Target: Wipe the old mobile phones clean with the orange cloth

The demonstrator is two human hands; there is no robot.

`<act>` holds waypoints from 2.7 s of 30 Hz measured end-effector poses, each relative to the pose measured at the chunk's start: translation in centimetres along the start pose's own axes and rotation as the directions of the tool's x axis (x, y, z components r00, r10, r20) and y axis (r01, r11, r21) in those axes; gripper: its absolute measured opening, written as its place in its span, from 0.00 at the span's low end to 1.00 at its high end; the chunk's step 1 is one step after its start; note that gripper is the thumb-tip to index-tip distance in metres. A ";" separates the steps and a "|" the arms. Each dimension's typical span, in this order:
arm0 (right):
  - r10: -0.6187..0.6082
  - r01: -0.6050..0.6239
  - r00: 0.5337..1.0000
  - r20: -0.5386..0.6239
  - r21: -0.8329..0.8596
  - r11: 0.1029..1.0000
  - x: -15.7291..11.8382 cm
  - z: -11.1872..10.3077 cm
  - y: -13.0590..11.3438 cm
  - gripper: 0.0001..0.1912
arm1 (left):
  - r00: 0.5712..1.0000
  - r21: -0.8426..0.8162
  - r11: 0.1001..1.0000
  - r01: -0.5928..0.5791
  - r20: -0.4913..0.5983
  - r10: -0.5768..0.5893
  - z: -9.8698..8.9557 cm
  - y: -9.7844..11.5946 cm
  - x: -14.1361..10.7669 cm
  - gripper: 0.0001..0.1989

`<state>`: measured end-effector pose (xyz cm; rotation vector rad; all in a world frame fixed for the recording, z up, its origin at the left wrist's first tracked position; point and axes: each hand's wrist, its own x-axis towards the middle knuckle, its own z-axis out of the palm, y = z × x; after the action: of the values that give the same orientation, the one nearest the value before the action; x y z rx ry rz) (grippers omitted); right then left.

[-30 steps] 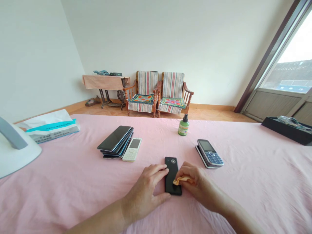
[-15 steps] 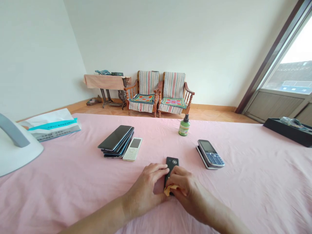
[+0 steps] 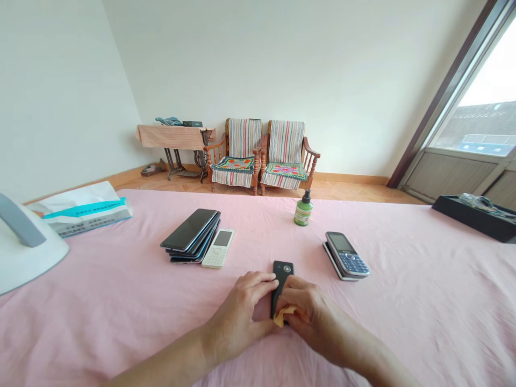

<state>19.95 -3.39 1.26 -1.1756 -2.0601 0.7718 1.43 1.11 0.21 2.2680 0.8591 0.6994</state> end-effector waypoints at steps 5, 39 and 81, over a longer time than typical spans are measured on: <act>0.090 -0.130 0.976 -0.198 -0.200 0.971 -0.3 -1.9 1.8 0.13 | 1.000 0.048 0.999 0.008 0.003 -0.009 0.0 0.1 -0.2 0.32; 0.022 -0.128 0.930 -0.367 -0.266 0.955 2.1 -0.6 5.7 0.10 | 0.992 0.146 0.982 -0.123 -0.008 0.126 0.4 0.5 -1.0 0.21; 0.023 -0.096 0.948 -0.316 -0.220 0.971 1.8 0.5 3.5 0.13 | 0.995 0.126 0.987 -0.098 0.015 0.097 0.3 0.6 -1.0 0.17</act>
<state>20.59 -0.37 -1.22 -1.3960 -1.8899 0.3459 1.25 -0.08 0.18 2.4380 0.8132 0.6954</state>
